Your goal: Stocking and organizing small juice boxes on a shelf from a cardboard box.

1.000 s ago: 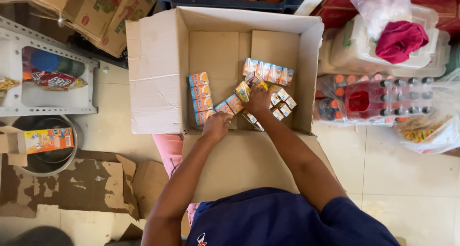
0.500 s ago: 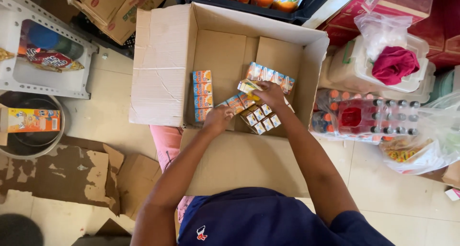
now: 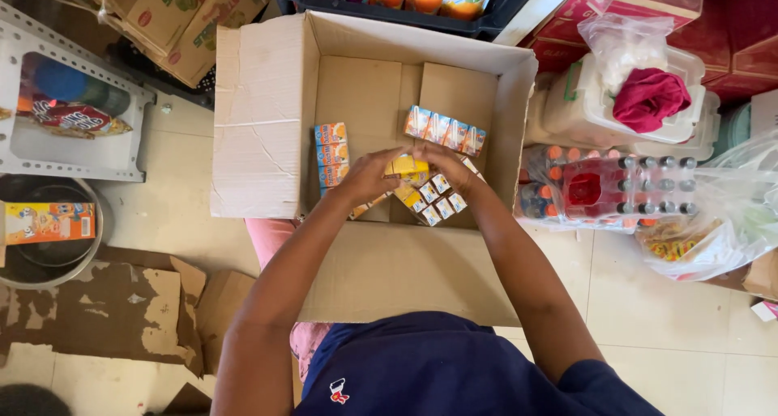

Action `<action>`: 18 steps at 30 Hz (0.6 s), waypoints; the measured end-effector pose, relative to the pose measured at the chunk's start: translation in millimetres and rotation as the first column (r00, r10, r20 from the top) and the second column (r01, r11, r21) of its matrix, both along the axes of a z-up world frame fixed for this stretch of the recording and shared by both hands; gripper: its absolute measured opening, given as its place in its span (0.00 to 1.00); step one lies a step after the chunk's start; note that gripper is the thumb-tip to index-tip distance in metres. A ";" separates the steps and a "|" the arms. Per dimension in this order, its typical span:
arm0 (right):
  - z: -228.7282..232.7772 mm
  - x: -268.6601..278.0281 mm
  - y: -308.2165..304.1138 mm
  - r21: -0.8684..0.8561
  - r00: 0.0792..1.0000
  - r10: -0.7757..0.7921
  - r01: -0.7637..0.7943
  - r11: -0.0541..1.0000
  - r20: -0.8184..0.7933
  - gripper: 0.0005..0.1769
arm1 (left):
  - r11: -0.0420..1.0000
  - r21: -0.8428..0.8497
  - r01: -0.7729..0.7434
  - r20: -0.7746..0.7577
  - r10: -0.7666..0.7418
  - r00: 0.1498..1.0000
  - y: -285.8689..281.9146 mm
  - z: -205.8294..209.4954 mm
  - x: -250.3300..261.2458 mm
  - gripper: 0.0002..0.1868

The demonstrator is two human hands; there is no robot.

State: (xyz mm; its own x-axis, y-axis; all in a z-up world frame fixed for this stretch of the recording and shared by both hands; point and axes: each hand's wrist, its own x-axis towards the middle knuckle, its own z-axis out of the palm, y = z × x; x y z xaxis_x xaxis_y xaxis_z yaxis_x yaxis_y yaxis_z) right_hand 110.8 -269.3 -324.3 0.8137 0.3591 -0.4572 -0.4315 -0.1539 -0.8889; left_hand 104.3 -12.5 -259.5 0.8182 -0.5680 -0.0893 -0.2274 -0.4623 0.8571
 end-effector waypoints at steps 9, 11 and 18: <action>-1.5 -21.1 16.2 0.184 0.997 0.016 -0.030 0.983 0.074 0.38 | 0.972 -0.085 -0.221 -0.369 0.175 0.913 19.9 4.4 12.4 0.30; 12.2 -23.2 32.5 0.097 0.987 0.011 -0.027 0.995 0.162 0.34 | 0.967 -0.087 -0.240 -0.382 0.190 0.904 24.6 -23.0 17.4 0.28; 21.9 -18.4 56.7 -0.299 0.839 0.044 0.143 0.943 0.542 0.14 | 0.856 -0.023 -0.516 -0.515 0.432 0.740 30.6 -50.3 31.6 0.24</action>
State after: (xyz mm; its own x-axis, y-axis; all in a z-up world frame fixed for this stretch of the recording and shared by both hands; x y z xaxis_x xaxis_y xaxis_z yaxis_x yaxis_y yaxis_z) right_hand 92.4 -212.6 -302.4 0.9741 0.2247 -0.0254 0.0822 -0.4564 -0.8860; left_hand 135.9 18.1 -309.8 0.8604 -0.1578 -0.4845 0.4393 -0.2520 0.8623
